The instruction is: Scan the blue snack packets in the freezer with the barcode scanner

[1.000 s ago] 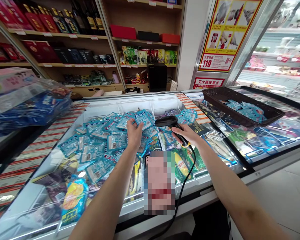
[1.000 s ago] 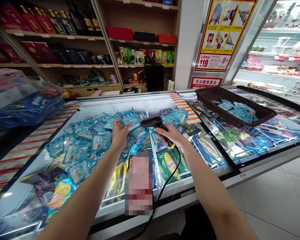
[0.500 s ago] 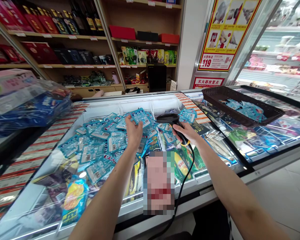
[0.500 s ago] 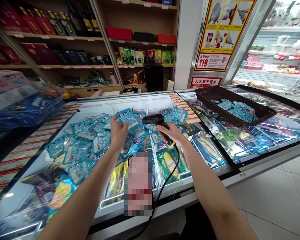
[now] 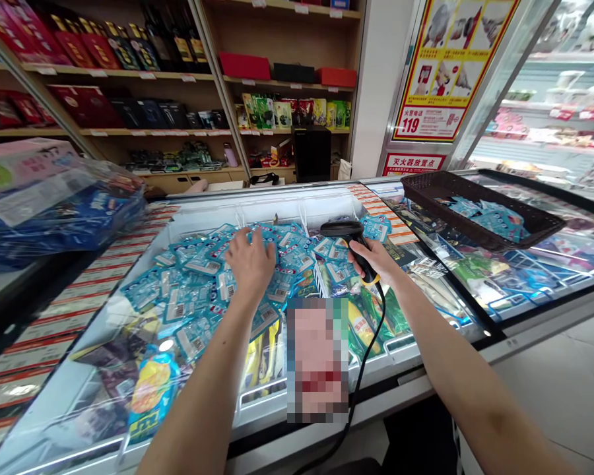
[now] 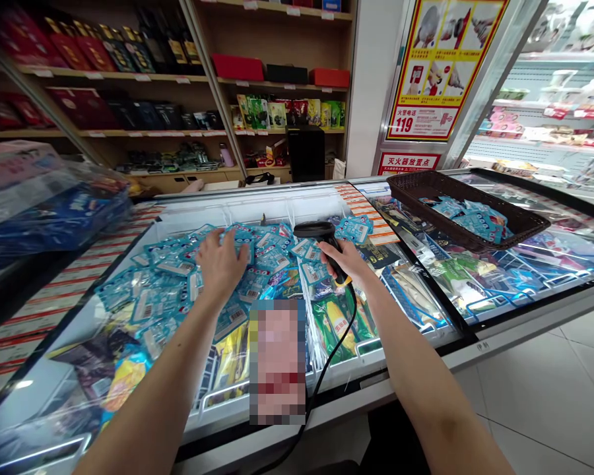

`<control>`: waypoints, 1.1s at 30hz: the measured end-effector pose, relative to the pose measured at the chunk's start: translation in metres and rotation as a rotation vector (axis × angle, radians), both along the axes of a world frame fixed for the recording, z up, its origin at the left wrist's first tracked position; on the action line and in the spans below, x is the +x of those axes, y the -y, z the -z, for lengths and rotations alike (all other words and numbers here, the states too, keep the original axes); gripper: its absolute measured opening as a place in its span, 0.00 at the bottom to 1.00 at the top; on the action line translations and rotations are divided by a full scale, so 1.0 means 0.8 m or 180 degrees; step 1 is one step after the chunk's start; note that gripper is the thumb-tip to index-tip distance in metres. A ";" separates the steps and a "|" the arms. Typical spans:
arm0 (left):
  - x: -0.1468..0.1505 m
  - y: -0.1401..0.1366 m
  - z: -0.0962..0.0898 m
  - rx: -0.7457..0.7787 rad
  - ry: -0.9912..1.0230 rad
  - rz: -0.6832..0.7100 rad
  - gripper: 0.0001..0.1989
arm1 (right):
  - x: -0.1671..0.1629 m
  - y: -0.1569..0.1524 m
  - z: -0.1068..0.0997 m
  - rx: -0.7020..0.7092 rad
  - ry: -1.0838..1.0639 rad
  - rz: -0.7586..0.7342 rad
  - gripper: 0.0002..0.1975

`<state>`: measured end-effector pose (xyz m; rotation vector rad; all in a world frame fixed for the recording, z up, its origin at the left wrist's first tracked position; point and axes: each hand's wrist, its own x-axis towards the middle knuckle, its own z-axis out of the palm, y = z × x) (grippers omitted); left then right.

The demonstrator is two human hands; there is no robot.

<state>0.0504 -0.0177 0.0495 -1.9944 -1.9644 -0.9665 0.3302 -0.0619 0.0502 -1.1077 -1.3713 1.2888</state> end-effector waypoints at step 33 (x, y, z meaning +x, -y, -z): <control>0.113 -0.055 0.021 -0.0899 -0.0147 0.2245 0.26 | 0.012 -0.019 0.002 -0.0025 -0.0487 0.0891 0.24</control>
